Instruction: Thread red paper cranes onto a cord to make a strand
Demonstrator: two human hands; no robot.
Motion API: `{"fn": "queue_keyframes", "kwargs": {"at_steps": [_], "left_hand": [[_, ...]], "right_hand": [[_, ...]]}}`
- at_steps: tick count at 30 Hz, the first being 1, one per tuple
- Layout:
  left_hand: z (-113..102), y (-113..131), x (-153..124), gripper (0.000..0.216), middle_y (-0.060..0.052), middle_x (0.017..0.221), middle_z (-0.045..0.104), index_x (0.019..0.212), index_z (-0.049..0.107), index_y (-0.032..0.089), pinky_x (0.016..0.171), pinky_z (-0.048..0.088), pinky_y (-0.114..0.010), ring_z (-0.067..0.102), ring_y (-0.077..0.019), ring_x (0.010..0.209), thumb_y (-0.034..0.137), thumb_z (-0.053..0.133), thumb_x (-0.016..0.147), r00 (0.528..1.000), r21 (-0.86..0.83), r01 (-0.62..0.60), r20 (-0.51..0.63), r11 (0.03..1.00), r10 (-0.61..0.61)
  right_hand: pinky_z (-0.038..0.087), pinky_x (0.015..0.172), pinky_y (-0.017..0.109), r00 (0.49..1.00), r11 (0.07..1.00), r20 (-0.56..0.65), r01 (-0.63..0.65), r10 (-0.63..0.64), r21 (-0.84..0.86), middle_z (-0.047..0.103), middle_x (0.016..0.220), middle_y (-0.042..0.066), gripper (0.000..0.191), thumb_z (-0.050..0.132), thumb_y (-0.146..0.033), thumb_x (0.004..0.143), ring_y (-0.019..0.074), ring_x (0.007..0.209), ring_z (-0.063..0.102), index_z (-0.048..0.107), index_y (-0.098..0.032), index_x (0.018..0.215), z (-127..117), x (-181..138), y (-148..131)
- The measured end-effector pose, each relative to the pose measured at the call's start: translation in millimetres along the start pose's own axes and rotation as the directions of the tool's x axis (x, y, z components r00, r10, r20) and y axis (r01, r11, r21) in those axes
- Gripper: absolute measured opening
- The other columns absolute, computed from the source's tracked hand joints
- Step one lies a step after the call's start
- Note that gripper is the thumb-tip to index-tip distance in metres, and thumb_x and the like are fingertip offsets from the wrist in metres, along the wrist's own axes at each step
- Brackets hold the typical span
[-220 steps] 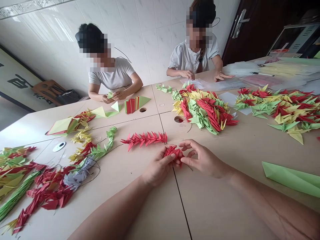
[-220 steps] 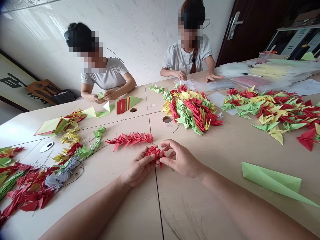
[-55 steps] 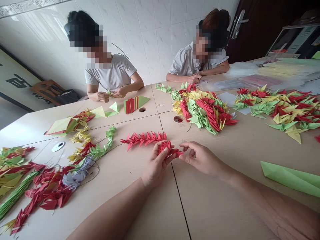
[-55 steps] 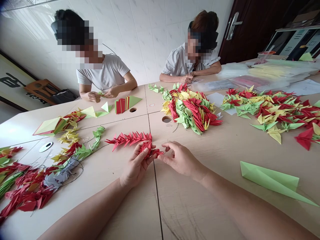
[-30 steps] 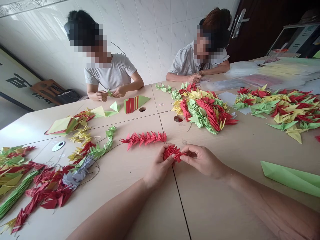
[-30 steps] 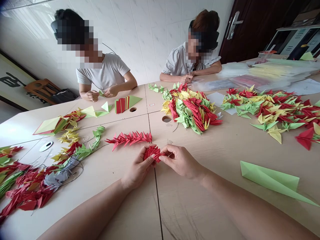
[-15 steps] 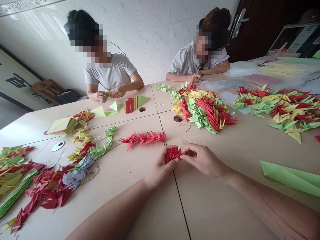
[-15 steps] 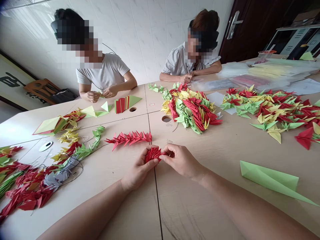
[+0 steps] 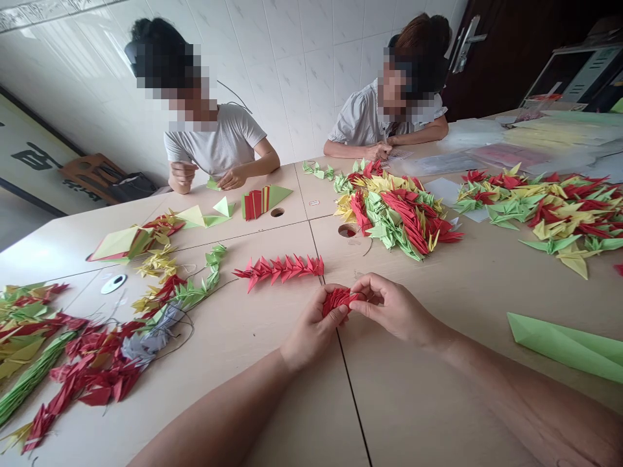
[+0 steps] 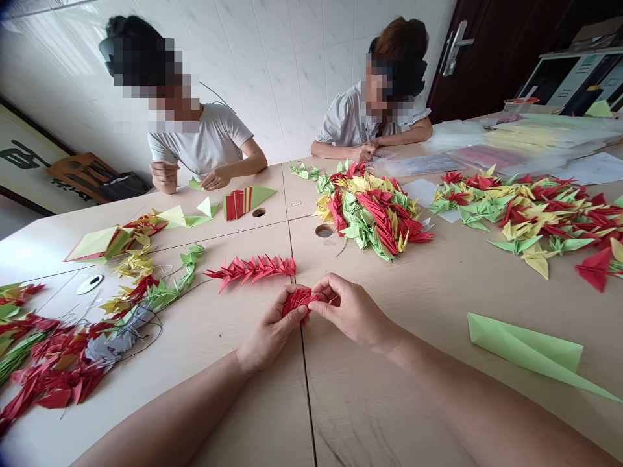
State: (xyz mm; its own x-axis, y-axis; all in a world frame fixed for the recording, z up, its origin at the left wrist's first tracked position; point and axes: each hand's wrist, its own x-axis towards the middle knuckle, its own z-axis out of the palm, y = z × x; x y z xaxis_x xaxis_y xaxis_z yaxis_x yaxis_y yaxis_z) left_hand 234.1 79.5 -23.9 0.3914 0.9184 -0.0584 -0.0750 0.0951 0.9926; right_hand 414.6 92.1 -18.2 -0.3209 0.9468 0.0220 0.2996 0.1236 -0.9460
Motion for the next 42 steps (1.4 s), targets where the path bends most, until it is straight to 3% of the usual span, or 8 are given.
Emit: {"fn": "queue_keyframes", "kwargs": {"at_steps": [4, 9, 13, 20, 25, 42], "left_hand": [[1.5, 0.6, -1.7, 0.031, -0.001, 0.089, 0.057, 0.112, 0.048, 0.022, 0.073, 0.043, -0.03, 0.049, -0.0125, 0.074, 0.039, 0.059, 0.088, 1.0, -0.027, 0.006, -0.011, 1.0, -0.006], [1.9, -2.2, -3.8, 0.046, 0.002, 0.078, 0.054, 0.128, 0.037, 0.025, 0.074, 0.043, -0.031, 0.05, -0.0124, 0.072, 0.036, 0.059, 0.089, 1.0, -0.017, 0.004, 0.01, 1.0, -0.004], [-0.2, -3.9, -3.5, 0.042, 0.001, 0.085, 0.054, 0.125, 0.042, 0.025, 0.075, 0.043, -0.03, 0.051, -0.0119, 0.076, 0.032, 0.06, 0.088, 0.998, -0.077, 0.042, 0.053, 0.996, -0.038], [-4.3, -8.2, -1.5, 0.042, -0.001, 0.092, 0.059, 0.123, 0.048, 0.024, 0.078, 0.041, -0.03, 0.053, -0.0129, 0.08, 0.019, 0.057, 0.083, 0.997, -0.269, 0.057, 0.073, 0.961, -0.039], [-2.1, -3.9, 0.2, 0.034, -0.003, 0.088, 0.062, 0.117, 0.051, 0.02, 0.072, 0.04, -0.03, 0.055, -0.0145, 0.077, 0.025, 0.053, 0.083, 0.996, -0.4, 0.084, 0.047, 0.913, -0.071], [-3.8, -6.2, 0.7, 0.029, -0.004, 0.088, 0.064, 0.117, 0.05, 0.02, 0.074, 0.043, -0.031, 0.059, -0.0162, 0.08, 0.031, 0.053, 0.09, 0.997, -0.352, 0.075, 0.019, 0.933, -0.073]], "right_hand": [[0.053, 0.074, 0.031, 0.997, 0.998, 0.078, 0.005, -0.01, 0.064, 0.064, 0.099, 0.004, 0.034, 0.064, -0.04, 0.082, 0.0161, 0.083, 0.064, 0.057, -0.022, 0.11, 1.5, 1.5, -0.3], [0.053, 0.076, 0.03, 0.993, 0.99, 0.085, 0.072, -0.082, 0.121, 0.061, 0.091, 0.004, 0.016, 0.062, -0.036, 0.084, 0.0164, 0.084, 0.063, 0.066, -0.02, 0.084, 2.4, 3.9, -0.5], [0.051, 0.075, 0.029, 0.993, 0.989, 0.059, 0.09, -0.097, 0.121, 0.061, 0.087, 0.003, 0.018, 0.061, -0.034, 0.085, 0.0162, 0.083, 0.062, 0.065, -0.02, 0.074, 0.9, 4.3, 2.0], [0.052, 0.074, 0.031, 0.997, 0.98, 0.045, 0.057, -0.066, 0.188, 0.064, 0.081, 0.002, 0.018, 0.062, -0.037, 0.083, 0.0164, 0.077, 0.063, 0.064, -0.02, 0.078, -1.3, 5.3, -3.6], [0.052, 0.074, 0.032, 0.998, 0.969, 0.065, 0.0, -0.016, 0.248, 0.066, 0.078, 0.002, 0.02, 0.065, -0.039, 0.081, 0.0165, 0.075, 0.064, 0.063, -0.019, 0.081, -3.2, 5.6, -5.6], [0.052, 0.074, 0.032, 0.999, 0.981, 0.051, -0.014, 0.004, 0.193, 0.068, 0.08, 0.003, 0.023, 0.065, -0.041, 0.079, 0.0174, 0.077, 0.064, 0.062, -0.019, 0.083, -5.9, 4.2, -5.5]]}}
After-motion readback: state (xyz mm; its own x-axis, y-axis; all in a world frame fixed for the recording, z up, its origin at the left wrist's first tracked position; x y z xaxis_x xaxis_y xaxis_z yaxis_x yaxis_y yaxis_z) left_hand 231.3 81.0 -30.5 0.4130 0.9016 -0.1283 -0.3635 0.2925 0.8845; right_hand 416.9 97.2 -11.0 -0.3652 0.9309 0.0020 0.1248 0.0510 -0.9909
